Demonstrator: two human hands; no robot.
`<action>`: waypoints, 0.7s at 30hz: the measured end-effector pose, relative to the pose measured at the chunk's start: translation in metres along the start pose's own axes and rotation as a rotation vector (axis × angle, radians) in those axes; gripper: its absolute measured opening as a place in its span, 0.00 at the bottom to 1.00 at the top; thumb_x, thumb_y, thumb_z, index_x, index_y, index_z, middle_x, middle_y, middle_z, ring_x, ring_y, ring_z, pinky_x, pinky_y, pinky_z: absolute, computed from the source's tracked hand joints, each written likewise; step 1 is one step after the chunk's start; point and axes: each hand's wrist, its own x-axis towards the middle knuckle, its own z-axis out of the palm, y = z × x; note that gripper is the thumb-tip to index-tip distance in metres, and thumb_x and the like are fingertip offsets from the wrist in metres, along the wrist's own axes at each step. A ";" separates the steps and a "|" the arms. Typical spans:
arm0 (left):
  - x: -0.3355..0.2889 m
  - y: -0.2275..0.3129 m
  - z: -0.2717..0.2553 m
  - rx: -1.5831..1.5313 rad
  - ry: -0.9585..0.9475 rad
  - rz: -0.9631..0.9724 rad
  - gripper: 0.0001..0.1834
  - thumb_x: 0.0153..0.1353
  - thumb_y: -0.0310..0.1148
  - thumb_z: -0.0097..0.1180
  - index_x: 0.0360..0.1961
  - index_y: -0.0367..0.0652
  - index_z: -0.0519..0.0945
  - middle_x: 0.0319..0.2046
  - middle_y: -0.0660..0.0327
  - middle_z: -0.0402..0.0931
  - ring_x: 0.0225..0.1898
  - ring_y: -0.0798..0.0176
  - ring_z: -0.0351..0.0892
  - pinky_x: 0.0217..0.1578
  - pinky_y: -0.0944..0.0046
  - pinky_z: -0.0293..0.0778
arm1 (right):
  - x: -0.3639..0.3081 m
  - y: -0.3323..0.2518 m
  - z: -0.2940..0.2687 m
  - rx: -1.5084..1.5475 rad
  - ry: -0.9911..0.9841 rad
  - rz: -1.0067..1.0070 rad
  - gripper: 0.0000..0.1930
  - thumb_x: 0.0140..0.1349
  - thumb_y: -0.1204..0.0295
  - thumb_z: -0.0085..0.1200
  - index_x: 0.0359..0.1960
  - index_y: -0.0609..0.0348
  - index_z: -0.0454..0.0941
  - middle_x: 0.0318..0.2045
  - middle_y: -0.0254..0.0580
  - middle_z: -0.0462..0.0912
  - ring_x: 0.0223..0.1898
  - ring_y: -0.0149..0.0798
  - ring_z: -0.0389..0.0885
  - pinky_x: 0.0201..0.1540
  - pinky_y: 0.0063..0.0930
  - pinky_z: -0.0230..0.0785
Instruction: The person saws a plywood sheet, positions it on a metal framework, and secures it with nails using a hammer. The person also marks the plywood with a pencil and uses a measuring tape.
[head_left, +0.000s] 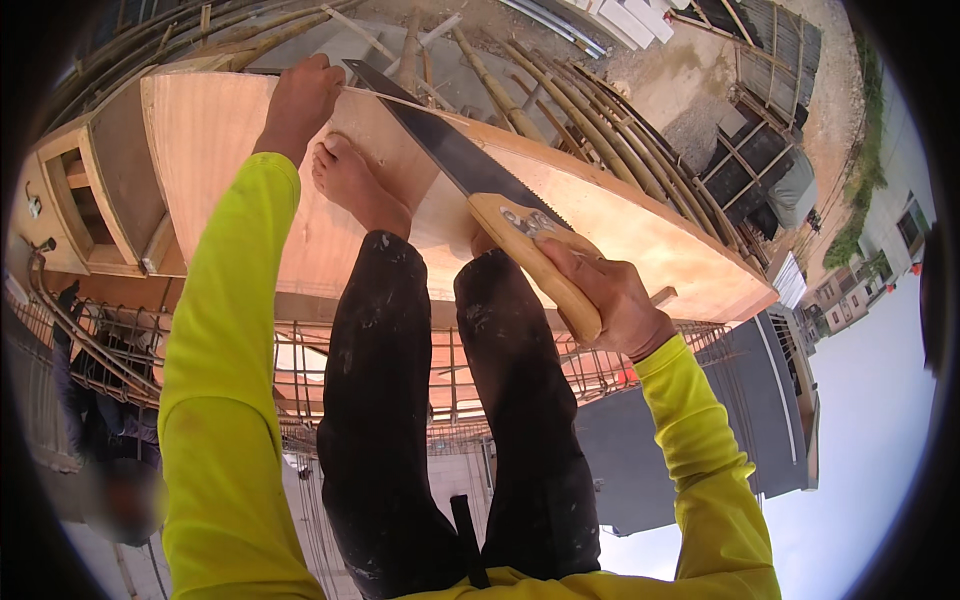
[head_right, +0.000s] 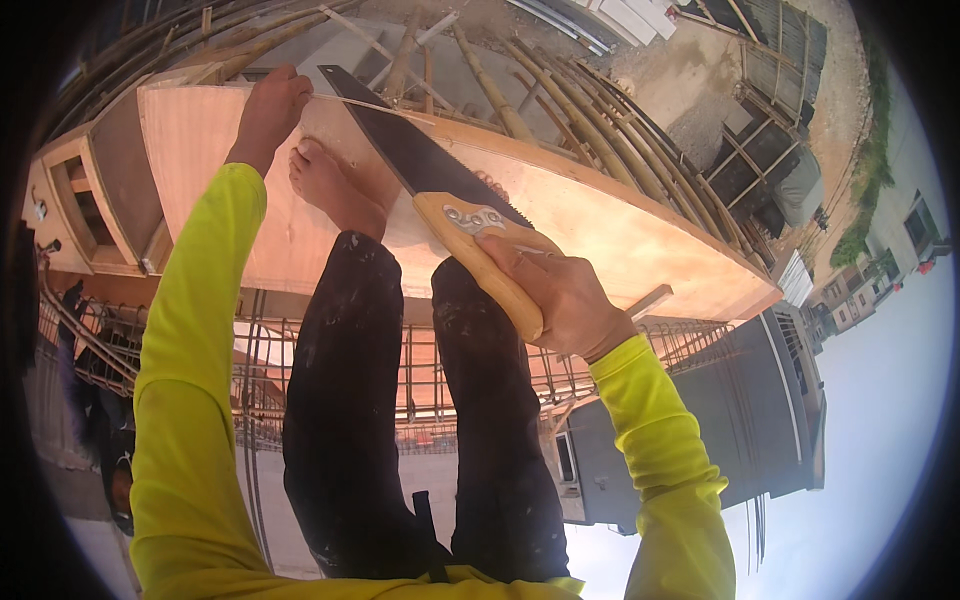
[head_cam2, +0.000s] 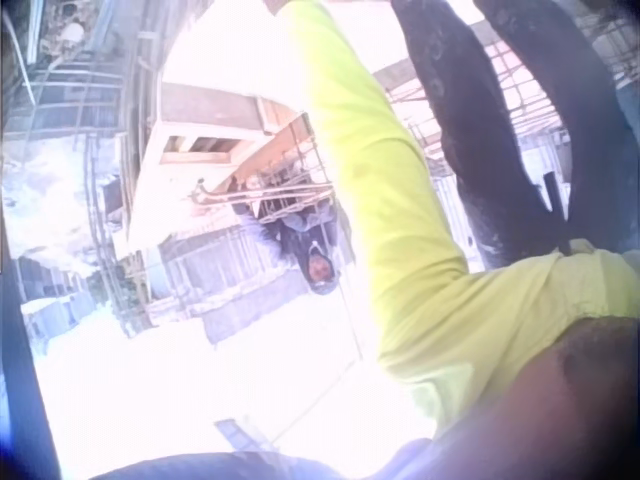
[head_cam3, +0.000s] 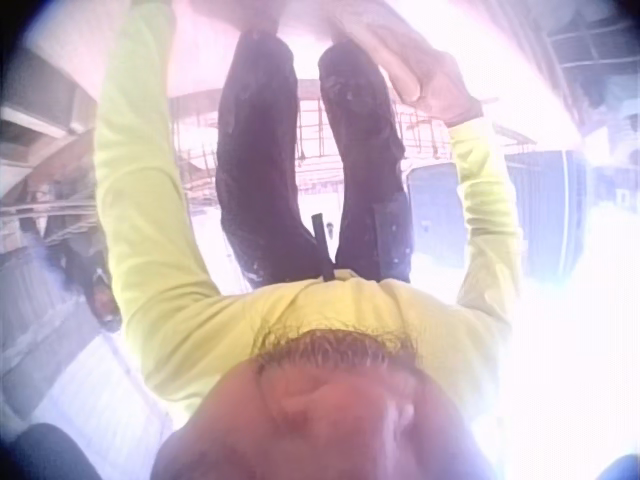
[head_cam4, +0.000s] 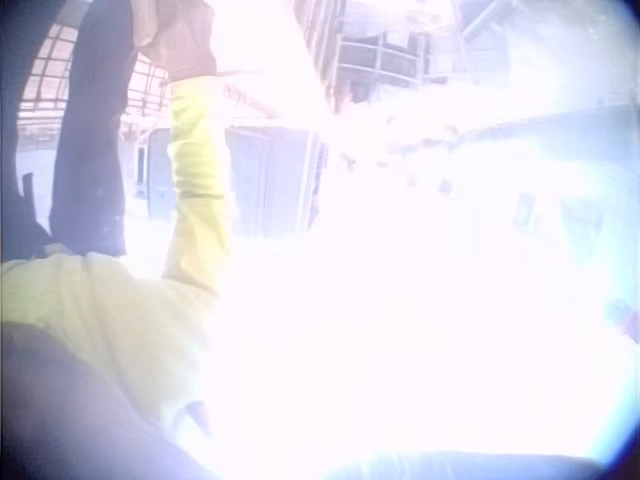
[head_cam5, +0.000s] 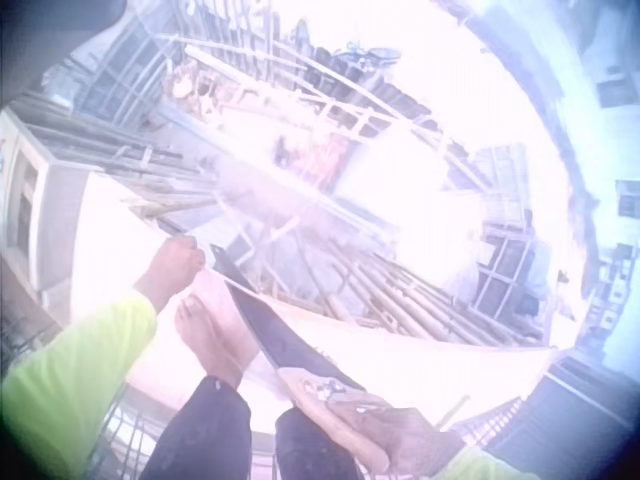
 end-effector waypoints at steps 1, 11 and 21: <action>0.000 -0.001 -0.002 -0.020 0.024 0.009 0.03 0.58 0.28 0.60 0.31 0.42 0.83 0.33 0.53 0.76 0.37 0.45 0.80 0.39 0.49 0.77 | 0.017 0.006 0.008 -0.005 -0.008 0.006 0.34 0.54 0.73 0.66 0.65 0.59 0.72 0.44 0.51 0.86 0.40 0.53 0.86 0.46 0.40 0.79; 0.000 -0.002 0.002 -0.003 0.029 0.030 0.03 0.57 0.29 0.61 0.30 0.42 0.83 0.32 0.55 0.76 0.37 0.48 0.80 0.37 0.51 0.78 | -0.039 -0.016 -0.032 0.041 0.008 -0.019 0.33 0.53 0.75 0.67 0.63 0.66 0.72 0.44 0.48 0.86 0.40 0.50 0.88 0.50 0.45 0.79; -0.001 0.000 0.001 0.002 0.001 0.007 0.02 0.57 0.29 0.61 0.31 0.44 0.83 0.32 0.57 0.76 0.38 0.50 0.81 0.38 0.50 0.78 | -0.047 -0.021 -0.034 -0.023 0.023 -0.081 0.32 0.55 0.74 0.64 0.64 0.63 0.72 0.42 0.53 0.86 0.39 0.55 0.86 0.47 0.42 0.79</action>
